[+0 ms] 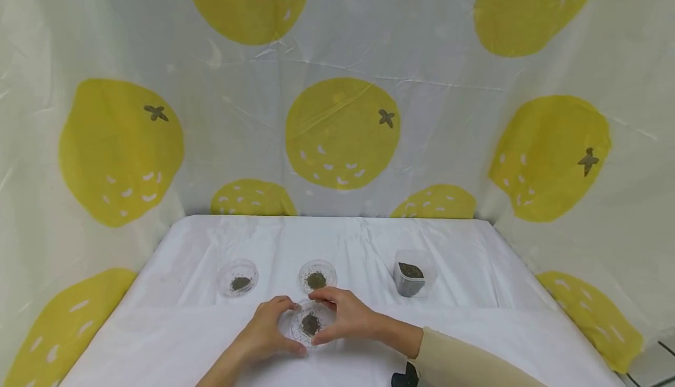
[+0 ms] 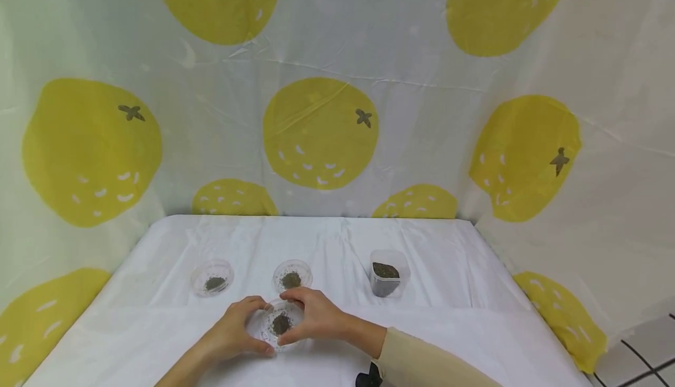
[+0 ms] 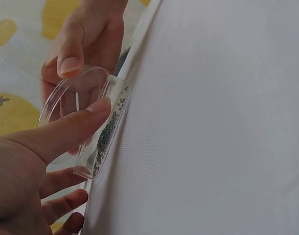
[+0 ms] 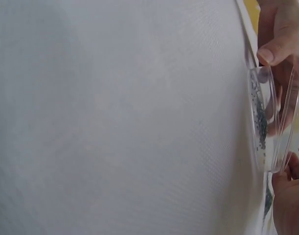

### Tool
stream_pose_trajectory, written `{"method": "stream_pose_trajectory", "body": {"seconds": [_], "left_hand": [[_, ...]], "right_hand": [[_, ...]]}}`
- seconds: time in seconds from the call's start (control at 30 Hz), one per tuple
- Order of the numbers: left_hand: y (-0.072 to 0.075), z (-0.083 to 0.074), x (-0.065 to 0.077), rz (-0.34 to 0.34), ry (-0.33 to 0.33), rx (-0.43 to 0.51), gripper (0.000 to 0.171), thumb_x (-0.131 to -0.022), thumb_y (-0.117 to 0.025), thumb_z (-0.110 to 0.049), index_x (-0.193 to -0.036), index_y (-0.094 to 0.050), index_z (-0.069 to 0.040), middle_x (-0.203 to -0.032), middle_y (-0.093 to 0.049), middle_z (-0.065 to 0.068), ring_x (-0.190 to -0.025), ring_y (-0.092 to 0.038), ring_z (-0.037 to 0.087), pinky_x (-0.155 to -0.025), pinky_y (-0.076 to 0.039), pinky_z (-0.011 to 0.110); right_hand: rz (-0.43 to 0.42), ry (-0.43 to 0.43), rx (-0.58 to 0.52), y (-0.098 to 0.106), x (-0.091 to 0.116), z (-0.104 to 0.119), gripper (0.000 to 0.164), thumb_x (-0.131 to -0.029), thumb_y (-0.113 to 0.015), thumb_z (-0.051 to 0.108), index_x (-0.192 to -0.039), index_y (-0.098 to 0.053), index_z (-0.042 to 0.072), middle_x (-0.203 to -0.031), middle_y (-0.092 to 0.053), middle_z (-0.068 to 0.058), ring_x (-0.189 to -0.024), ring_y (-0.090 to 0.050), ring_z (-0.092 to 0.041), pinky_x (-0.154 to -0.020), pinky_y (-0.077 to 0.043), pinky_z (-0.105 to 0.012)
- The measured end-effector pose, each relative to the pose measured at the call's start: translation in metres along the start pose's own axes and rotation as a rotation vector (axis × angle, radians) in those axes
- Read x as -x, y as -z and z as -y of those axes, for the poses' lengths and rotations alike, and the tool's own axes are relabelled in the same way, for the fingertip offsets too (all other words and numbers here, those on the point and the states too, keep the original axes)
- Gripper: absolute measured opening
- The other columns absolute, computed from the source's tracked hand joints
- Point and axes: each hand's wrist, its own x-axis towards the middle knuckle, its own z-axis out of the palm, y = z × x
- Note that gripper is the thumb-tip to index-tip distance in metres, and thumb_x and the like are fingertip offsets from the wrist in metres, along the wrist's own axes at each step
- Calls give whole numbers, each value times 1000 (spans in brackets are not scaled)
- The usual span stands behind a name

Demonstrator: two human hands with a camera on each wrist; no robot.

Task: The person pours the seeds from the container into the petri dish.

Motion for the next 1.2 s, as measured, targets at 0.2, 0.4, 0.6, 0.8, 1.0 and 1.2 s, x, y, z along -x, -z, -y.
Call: {"method": "stream_pose_trajectory", "body": {"seconds": [0.2,0.4,0.6,0.8,1.0,1.2], "left_hand": [[0,1,0,-1,3,2,79,-51,-81,-58,-113,-60,-14,-128,-49,8,-115,-40,37,-91,-37,59],[0,1,1,-5,0,3,77,-50,-82,-57,-111,-59,-16,-127,-49,8,-114,-40,35,-91,-37,57],[0,2,1,-3,6,7,74,-50,-84,-53,-111,-60,-18,-127,-49,7,-115,-40,35,-91,-37,58],[0,3,0,-5,0,9,71,-49,-86,-48,-109,-61,-20,-126,-50,4,-115,-39,33,-92,-36,58],[-1,4,-1,-14,-9,-1,68,-49,-86,-49,-105,-61,-21,-124,-51,2,-114,-41,33,-92,-36,58],[0,4,-2,-1,-9,-13,70,-49,-86,-48,-108,-61,-18,-123,-49,2,-114,-40,34,-92,-36,57]], "right_hand": [[2,8,74,-1,0,1,81,-66,-83,40,-129,-49,1,-128,-51,-5,-119,-46,-11,-97,-38,-27],[4,43,131,-3,-2,-2,80,-66,-82,44,-127,-51,3,-125,-53,-2,-117,-46,-9,-96,-39,-25],[12,71,188,-3,-3,-3,79,-65,-82,44,-125,-52,4,-124,-55,-1,-117,-46,-8,-97,-38,-25],[31,121,246,-3,-3,-3,79,-64,-83,44,-125,-51,6,-123,-55,-1,-117,-46,-9,-97,-39,-26],[35,153,305,-3,-4,-3,78,-64,-82,47,-125,-51,8,-123,-55,2,-117,-46,-9,-97,-38,-26],[48,157,349,-2,-5,-5,83,-63,-81,49,-127,-51,6,-126,-54,-1,-119,-45,-11,-98,-37,-28]]}}
